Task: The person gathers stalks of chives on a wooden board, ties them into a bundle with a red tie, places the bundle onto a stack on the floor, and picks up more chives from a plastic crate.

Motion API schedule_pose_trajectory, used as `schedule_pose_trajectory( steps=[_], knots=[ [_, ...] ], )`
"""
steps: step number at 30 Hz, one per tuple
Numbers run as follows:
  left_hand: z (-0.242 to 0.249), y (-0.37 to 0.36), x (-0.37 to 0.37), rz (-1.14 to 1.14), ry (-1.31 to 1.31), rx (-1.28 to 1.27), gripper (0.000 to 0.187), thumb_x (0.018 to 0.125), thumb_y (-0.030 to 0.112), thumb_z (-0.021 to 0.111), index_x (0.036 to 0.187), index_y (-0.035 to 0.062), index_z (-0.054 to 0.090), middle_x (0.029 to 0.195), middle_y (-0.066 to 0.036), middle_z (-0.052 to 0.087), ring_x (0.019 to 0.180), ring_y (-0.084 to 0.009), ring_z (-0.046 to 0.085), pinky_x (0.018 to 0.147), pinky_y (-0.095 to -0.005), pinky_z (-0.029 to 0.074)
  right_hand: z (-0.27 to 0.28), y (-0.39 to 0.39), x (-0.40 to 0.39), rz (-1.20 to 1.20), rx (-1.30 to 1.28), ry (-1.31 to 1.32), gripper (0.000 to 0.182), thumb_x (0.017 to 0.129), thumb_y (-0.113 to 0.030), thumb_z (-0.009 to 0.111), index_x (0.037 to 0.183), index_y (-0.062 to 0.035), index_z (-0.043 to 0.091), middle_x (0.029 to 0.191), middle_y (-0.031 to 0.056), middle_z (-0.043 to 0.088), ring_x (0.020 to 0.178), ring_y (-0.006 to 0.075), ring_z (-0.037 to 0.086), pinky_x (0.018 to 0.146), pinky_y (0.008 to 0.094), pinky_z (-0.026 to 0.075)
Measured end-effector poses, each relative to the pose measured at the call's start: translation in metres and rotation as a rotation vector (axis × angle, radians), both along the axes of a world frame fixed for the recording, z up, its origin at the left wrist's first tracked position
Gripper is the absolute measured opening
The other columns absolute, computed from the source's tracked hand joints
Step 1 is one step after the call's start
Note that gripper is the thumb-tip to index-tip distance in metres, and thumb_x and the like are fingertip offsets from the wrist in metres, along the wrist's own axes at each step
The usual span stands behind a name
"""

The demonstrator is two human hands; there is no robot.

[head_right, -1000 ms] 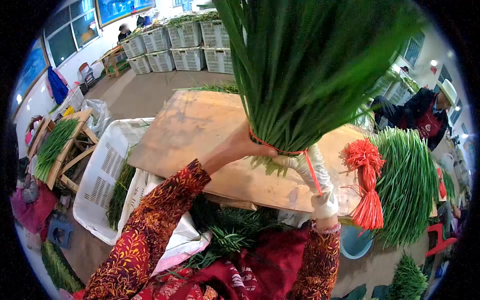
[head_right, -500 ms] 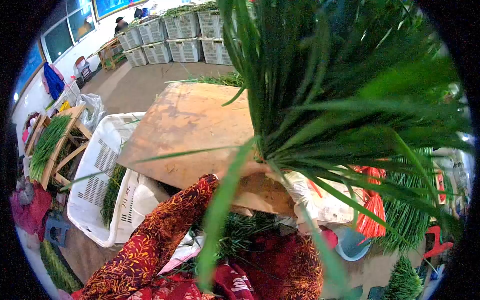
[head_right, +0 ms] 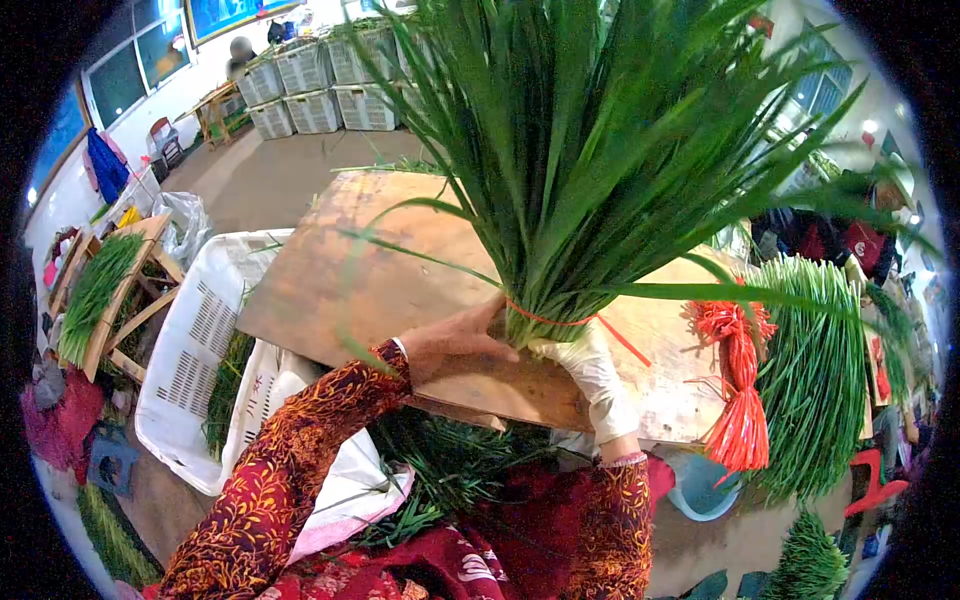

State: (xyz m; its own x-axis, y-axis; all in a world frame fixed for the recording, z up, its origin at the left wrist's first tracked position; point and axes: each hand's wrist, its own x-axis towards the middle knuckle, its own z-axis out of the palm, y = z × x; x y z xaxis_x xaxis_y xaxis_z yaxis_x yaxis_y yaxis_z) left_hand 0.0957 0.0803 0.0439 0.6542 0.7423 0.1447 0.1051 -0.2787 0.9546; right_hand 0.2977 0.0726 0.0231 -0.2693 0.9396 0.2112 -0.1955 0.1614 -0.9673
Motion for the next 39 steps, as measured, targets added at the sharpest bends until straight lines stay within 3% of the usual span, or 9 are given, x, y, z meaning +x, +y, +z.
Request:
schedule_pose_trajectory(
  steps=[9, 11, 13, 16, 18, 21, 25, 31, 39],
  knots=[
    [-0.01, 0.015, 0.017, 0.004, 0.391, 0.528, 0.065, 0.07, 0.022, 0.07, 0.124, 0.0015, 0.04, 0.121, -0.019, 0.045, 0.112, -0.0294, 0.044, 0.093, -0.0351, 0.037, 0.007, -0.017, 0.009, -0.131, -0.011, -0.017, 0.053, 0.063, -0.007, 0.077, 0.111, -0.0024, 0.053, 0.105, 0.0051, 0.06, 0.09, 0.0148, 0.057, 0.076, 0.0293, 0.049],
    [-0.011, 0.004, 0.02, 0.026, 0.408, 0.65, 0.06, 0.07, 0.017, 0.07, 0.121, 0.0025, 0.042, 0.113, -0.018, 0.052, 0.106, -0.0283, 0.049, 0.087, -0.035, 0.043, 0.002, -0.023, 0.02, -0.259, -0.143, -0.369, 0.037, 0.07, -0.007, 0.071, 0.104, -0.0033, 0.057, 0.096, 0.0034, 0.062, 0.085, 0.0137, 0.057, 0.076, 0.0267, 0.046],
    [-0.017, 0.01, 0.024, -0.056, 0.075, 0.306, 0.066, 0.071, 0.018, 0.071, 0.127, 0.0048, 0.037, 0.124, -0.014, 0.045, 0.111, -0.0226, 0.046, 0.089, -0.0349, 0.041, -0.004, -0.044, 0.023, -0.282, -0.158, -0.335, 0.034, 0.071, -0.008, 0.071, 0.102, -0.0031, 0.058, 0.095, 0.0033, 0.062, 0.085, 0.0134, 0.056, 0.076, 0.0269, 0.046],
    [0.004, 0.015, 0.0, 0.076, 0.158, 0.437, 0.083, 0.066, 0.022, 0.076, 0.132, 0.0038, 0.029, 0.131, -0.016, 0.038, 0.116, -0.0214, 0.041, 0.095, -0.0345, 0.035, 0.016, -0.055, 0.035, -0.223, -0.16, -0.225, 0.031, 0.071, -0.01, 0.07, 0.1, -0.0029, 0.059, 0.094, 0.0031, 0.062, 0.084, 0.013, 0.056, 0.076, 0.0273, 0.046],
    [0.048, 0.007, 0.005, 0.131, 0.108, 0.033, 0.087, 0.064, 0.025, 0.078, 0.132, 0.0027, 0.028, 0.129, -0.016, 0.04, 0.116, -0.0225, 0.042, 0.097, -0.0344, 0.034, 0.035, -0.051, 0.037, -0.171, -0.155, -0.211, 0.029, 0.072, -0.011, 0.07, 0.098, -0.0027, 0.06, 0.093, 0.003, 0.063, 0.084, 0.0127, 0.056, 0.076, 0.0275, 0.046],
    [0.056, 0.021, 0.011, 0.061, 0.06, -0.04, 0.094, 0.06, 0.031, 0.08, 0.132, 0.0008, 0.027, 0.128, -0.018, 0.042, 0.117, -0.0262, 0.042, 0.098, -0.0342, 0.033, 0.068, -0.039, 0.032, -0.115, -0.094, -0.226, 0.026, 0.073, -0.012, 0.069, 0.096, -0.0024, 0.062, 0.092, 0.0028, 0.063, 0.083, 0.0123, 0.056, 0.076, 0.0278, 0.045],
    [0.077, 0.019, 0.029, 0.131, -0.022, 0.226, 0.075, 0.064, 0.022, 0.078, 0.125, 0.0012, 0.041, 0.119, -0.011, 0.051, 0.11, -0.0186, 0.047, 0.094, -0.0313, 0.037, 0.094, -0.023, 0.022, -0.11, 0.122, -0.139, 0.036, 0.069, -0.01, 0.07, 0.101, -0.0008, 0.059, 0.095, 0.0046, 0.062, 0.087, 0.0144, 0.056, 0.079, 0.0286, 0.045],
    [0.139, 0.018, 0.04, 0.071, -0.223, 0.33, 0.11, 0.054, 0.032, 0.083, 0.136, 0.0015, 0.017, 0.132, -0.018, 0.036, 0.122, -0.0246, 0.035, 0.103, -0.0328, 0.027, 0.139, -0.018, 0.018, -0.201, 0.286, -0.071, 0.068, 0.054, -0.009, 0.082, 0.113, -0.0006, 0.05, 0.11, 0.0083, 0.056, 0.099, 0.0174, 0.053, 0.086, 0.0308, 0.043],
    [0.175, 0.02, 0.059, 0.064, -0.471, 0.381, 0.089, 0.067, 0.022, 0.077, 0.135, 0.0039, 0.022, 0.125, -0.012, 0.043, 0.112, -0.0168, 0.043, 0.096, -0.0303, 0.035, 0.177, -0.022, -0.004, -0.446, 0.514, 0.173, 0.042, 0.075, -0.017, 0.07, 0.111, -0.0028, 0.054, 0.104, 0.0042, 0.059, 0.089, 0.0139, 0.055, 0.079, 0.0269, 0.044]
  ],
)
